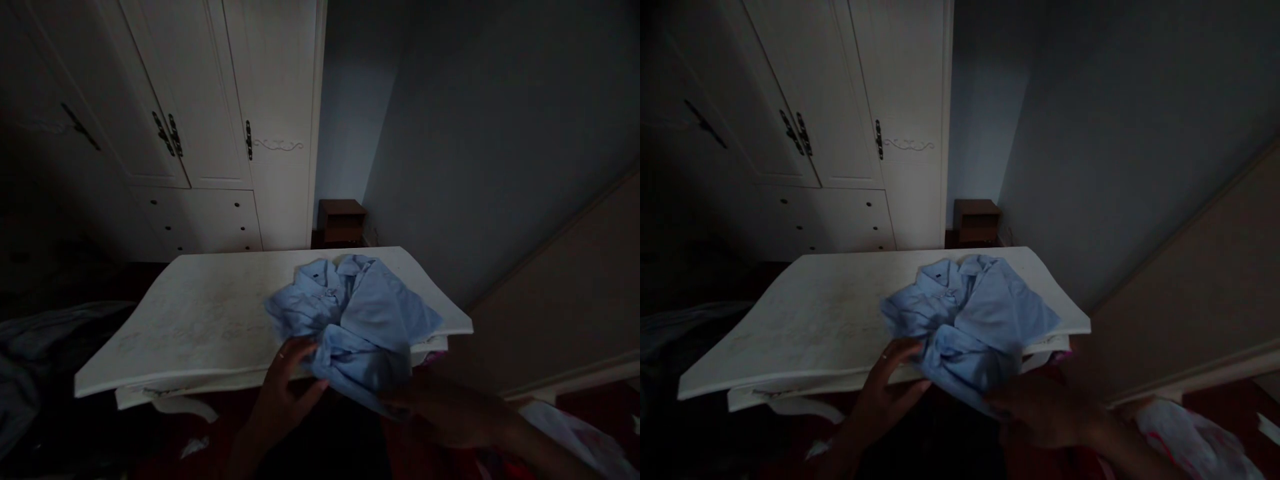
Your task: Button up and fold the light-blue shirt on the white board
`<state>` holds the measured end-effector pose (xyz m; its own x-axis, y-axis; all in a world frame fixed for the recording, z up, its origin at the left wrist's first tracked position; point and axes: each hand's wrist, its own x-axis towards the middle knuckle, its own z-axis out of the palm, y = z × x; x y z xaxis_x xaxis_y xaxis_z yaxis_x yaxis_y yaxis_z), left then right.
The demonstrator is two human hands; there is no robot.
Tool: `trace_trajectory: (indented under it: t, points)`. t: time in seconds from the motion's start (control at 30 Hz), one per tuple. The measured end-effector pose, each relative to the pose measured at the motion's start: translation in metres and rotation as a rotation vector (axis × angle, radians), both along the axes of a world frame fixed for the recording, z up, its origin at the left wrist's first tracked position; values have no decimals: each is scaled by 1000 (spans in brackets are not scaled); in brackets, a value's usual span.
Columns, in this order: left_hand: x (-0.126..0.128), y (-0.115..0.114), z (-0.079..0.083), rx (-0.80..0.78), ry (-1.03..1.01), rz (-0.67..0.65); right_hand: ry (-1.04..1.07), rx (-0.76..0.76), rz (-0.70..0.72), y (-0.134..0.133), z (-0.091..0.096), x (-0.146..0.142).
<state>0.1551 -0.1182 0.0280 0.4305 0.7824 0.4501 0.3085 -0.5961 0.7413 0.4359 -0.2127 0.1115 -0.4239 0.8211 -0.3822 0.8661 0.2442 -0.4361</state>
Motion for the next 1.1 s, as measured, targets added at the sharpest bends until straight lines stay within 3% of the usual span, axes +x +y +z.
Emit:
trace_trajectory:
  t: [0.07,0.17,0.27,0.37,0.5,0.67,0.77,0.9,0.97,1.1]
  points:
    - [14,5,5,46,35,-39,71,-10,-20,-1,-1,1]
    - [35,15,6,127,129,-143,192,124,-119,13,2,4]
    - [48,25,6,152,168,-184,247,352,-139,41,3,11]
    - [52,31,6,131,159,-126,248,467,-103,81,-3,21]
    - [51,38,5,88,108,-58,205,481,-78,138,-23,34]
    - [59,52,1,-8,124,-32,42,306,89,181,-44,34]
    - [66,58,2,-61,256,-92,-34,266,176,183,-40,30]
    - [65,61,8,-122,329,-153,70,348,200,168,-13,43]
    - [56,61,12,-141,257,-87,155,352,146,153,5,62]
    - [20,57,18,-198,-14,187,191,340,-74,109,27,113]
